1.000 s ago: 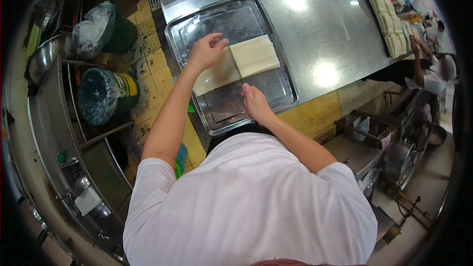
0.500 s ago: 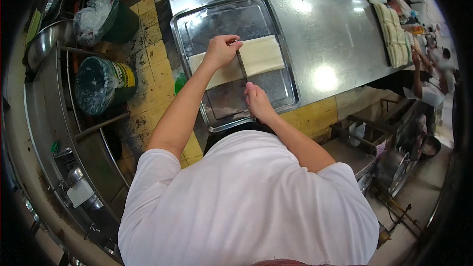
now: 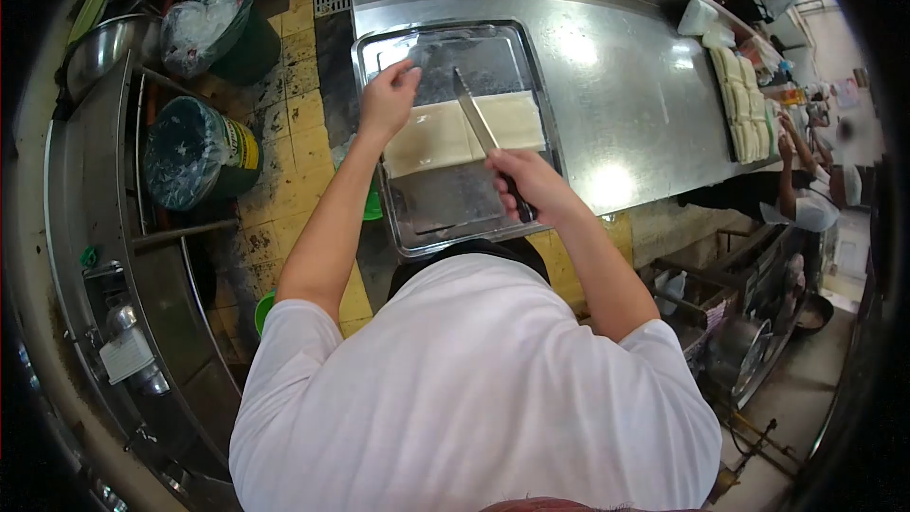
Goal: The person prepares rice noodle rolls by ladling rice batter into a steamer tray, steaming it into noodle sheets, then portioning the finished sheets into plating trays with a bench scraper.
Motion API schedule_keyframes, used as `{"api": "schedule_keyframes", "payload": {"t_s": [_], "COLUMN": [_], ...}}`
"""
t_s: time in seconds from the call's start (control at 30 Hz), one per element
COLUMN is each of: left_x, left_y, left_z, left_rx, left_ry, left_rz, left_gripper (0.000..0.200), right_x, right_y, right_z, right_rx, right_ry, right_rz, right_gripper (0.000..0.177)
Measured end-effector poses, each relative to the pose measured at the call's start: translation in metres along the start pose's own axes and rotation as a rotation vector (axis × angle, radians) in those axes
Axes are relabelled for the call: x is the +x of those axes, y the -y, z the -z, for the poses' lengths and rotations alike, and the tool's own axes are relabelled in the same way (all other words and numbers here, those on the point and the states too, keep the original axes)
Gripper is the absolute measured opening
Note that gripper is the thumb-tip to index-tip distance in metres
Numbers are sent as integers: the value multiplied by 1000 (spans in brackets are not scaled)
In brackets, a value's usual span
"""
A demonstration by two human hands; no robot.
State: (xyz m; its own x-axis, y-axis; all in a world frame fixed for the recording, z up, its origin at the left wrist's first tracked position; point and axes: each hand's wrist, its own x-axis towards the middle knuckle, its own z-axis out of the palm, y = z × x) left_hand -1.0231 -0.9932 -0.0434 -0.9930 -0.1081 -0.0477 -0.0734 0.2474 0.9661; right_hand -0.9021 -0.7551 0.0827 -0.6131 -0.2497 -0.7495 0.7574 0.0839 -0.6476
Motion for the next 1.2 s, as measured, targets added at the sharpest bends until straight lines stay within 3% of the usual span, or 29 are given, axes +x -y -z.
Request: {"api": "schedule_keyframes", "payload": {"t_s": [0.07, 0.13, 0.17, 0.27, 0.37, 0.47, 0.67, 0.73, 0.8, 0.9, 0.97, 1.0, 1.07, 1.2], "left_x": [-19, -34, -42, -65, -85, -103, -126, -131, -137, -151, -161, -166, -176, -190], "left_y": [8, 20, 31, 47, 64, 59, 40, 36, 34, 27, 22, 22, 24, 51], "left_z": [19, 38, 45, 57, 58, 56, 45, 42, 40, 34, 31, 30, 29, 31], "left_rx": [-36, -66, -53, -30, -38, 162, 312, 345, 381, 379, 386, 392, 569, 627], "left_ry": [-66, -132, -167, -231, -268, -265, -321, -332, -346, -370, -377, -389, -397, -347], "left_rz": [15, 31, 42, 82, 108, 173, 153, 168, 179, 180, 232, 236, 199, 326], "left_gripper": [34, 31, 28, 25, 25, 27, 27, 27, 27, 27, 27, 27, 29, 30], "right_x": [-2, 12, 17, 26, 35, 49, 63, 89, 121, 169, 193, 198, 205, 213], "right_y": [-25, -68, -81, -104, -113, -129, -81, -49, -13, 34, 49, 55, 62, 66], "right_z": [13, 32, 39, 54, 65, 78, 89, 99, 112, 127, 127, 124, 115, 105], "right_rx": [-152, -587, -591, -1225, -1353, -1409, -1187, -1051, -1144, -1257, -1460, -1460, -1616, -1656], "right_ry": [33, -61, -52, -221, -107, -111, -8, -144, -285, -228, -79, -67, 82, 181], "right_rz": [69, 313, 312, 611, 659, 767, 757, 790, 836, 770, 547, 556, 382, 349], "right_gripper": [32, 29, 29, 42, 38, 34, 33, 35, 35, 37, 40, 40, 44, 49]}}
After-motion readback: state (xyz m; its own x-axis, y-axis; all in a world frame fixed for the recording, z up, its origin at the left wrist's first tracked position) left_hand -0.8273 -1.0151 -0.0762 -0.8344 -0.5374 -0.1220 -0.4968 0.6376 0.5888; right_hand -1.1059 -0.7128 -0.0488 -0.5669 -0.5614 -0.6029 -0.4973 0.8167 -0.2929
